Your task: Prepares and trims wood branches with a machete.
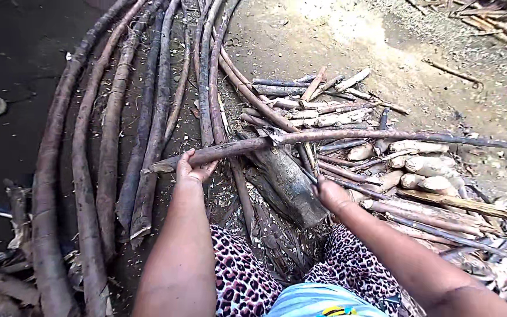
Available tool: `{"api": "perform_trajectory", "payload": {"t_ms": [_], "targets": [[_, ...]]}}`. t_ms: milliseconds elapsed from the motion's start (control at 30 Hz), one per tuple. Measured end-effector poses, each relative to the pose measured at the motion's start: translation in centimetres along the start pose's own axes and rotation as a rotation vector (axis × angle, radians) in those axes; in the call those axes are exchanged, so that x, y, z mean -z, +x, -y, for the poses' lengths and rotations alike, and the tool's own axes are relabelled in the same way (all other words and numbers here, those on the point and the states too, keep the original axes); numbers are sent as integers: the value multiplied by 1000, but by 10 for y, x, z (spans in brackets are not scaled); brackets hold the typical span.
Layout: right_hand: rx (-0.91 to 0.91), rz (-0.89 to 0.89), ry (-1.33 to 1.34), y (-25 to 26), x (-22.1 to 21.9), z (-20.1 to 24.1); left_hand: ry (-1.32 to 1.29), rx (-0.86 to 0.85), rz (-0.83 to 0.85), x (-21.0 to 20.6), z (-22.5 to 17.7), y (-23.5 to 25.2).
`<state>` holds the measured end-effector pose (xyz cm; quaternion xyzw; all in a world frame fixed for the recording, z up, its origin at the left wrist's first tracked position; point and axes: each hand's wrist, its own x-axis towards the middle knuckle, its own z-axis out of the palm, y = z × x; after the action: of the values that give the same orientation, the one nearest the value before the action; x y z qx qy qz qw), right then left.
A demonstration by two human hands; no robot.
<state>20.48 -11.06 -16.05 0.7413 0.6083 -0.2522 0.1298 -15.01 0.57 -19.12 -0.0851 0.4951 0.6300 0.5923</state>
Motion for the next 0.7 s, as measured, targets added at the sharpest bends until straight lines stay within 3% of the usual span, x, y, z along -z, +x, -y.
{"api": "perform_trajectory", "payload": {"t_ms": [67, 133, 233, 333, 467, 567, 633, 700], "targets": [[15, -61, -80, 5, 9, -25, 2, 3, 3, 0, 0, 0], [34, -44, 49, 4, 16, -42, 4, 1, 10, -1, -1, 2], [76, -21, 581, -22, -6, -44, 32, -9, 0, -1, 1, 1], [145, -131, 1053, -54, 2, -24, 61, -21, -7, -3, 2, 1], [515, -490, 1359, -82, 73, -20, 71, -28, -19, -2, 3, -1], [876, -911, 1404, -89, 145, -14, 77, -33, -18, -1, 3, -1], [971, -1185, 1440, -73, 179, -5, 89, -38, -24, -1, 3, -1], [886, -1309, 1460, -48, 165, 11, 85, -33, -24, 0, 3, 0]]}}
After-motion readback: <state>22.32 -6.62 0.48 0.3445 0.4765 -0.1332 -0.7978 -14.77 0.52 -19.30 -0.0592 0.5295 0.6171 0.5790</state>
